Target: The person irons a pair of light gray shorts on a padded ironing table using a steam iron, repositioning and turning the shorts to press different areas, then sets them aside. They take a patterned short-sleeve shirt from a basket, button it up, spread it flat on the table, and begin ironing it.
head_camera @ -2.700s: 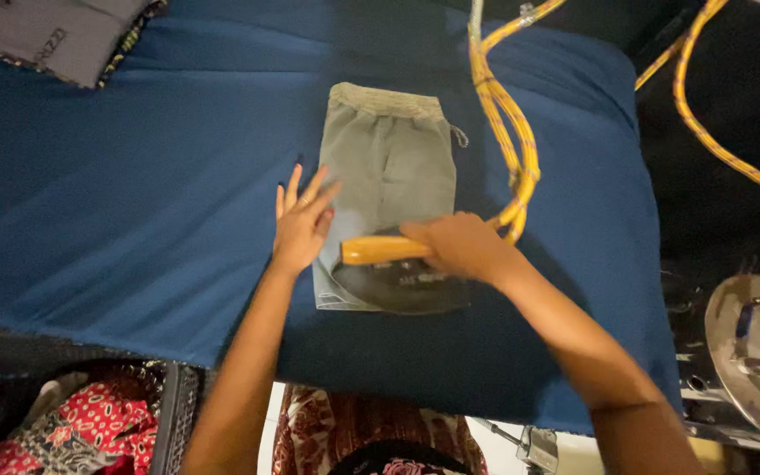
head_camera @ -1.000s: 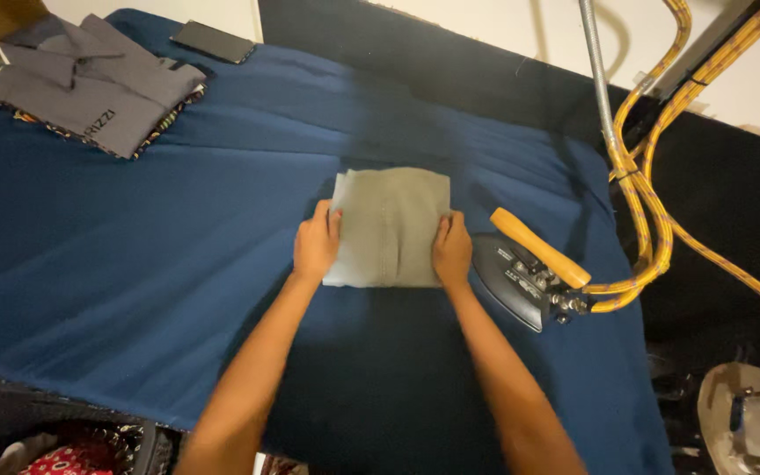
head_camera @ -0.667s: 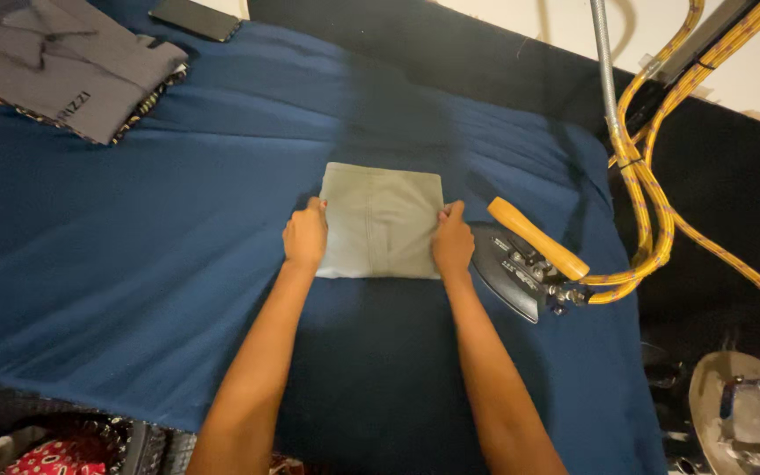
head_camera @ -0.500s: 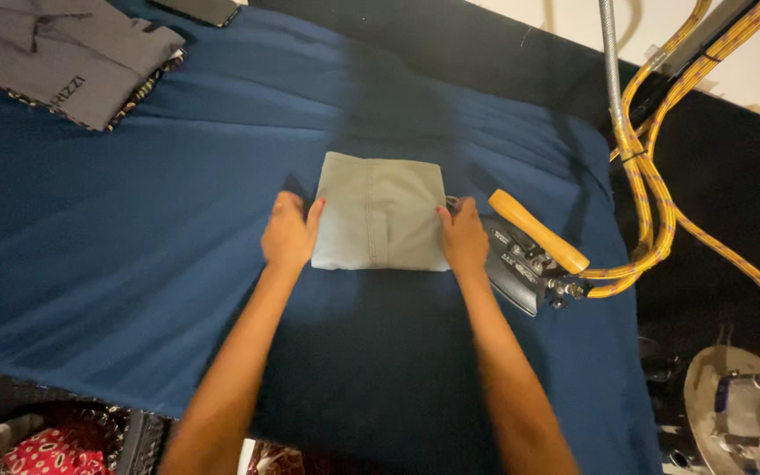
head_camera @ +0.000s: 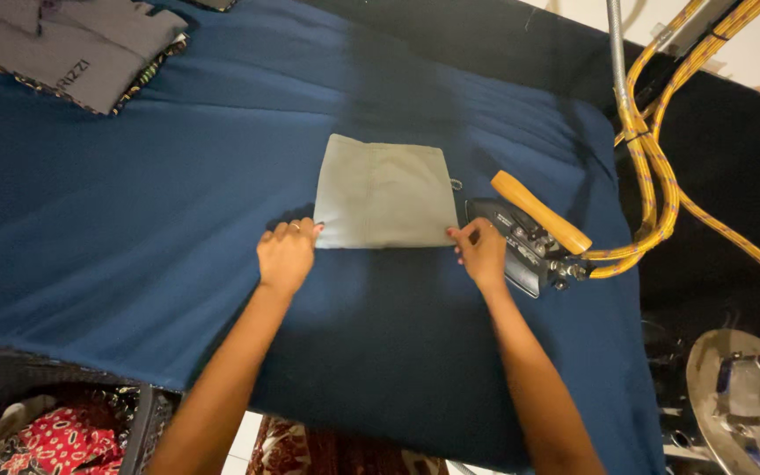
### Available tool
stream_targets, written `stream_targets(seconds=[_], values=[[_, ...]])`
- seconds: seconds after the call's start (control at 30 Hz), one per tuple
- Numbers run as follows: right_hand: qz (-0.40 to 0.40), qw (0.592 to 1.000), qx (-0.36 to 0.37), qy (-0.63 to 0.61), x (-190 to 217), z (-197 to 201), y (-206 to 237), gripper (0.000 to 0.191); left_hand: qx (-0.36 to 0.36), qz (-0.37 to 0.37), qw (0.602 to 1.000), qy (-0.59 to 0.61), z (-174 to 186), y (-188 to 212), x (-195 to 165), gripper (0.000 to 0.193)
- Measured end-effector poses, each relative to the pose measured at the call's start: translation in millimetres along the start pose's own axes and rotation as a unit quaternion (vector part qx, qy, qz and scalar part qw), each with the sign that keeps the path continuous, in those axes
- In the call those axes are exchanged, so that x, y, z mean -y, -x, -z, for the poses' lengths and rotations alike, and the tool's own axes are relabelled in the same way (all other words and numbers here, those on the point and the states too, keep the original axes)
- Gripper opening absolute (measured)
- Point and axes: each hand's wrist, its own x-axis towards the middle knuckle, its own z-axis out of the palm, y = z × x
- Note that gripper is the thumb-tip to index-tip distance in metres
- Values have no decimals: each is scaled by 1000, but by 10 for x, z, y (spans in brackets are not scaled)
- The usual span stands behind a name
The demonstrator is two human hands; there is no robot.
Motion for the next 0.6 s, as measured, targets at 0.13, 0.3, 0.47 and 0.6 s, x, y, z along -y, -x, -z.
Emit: stream_targets(seconds=[0.13, 0.3, 0.47, 0.6], values=[[-46, 998, 43, 10, 33, 61, 39, 30, 4, -24, 1000, -1, 77, 17, 69, 34], [88, 979, 13, 185, 497, 288, 98, 36, 97, 99, 983, 118, 388, -81, 63, 47], [217, 837, -155, 477, 996, 1243, -195, 49, 15, -52, 989, 138, 454, -430, -473, 67], [-77, 892, 157, 416, 904, 1549, -576, 57, 55, -111, 985, 118, 171, -807, -1153, 78]])
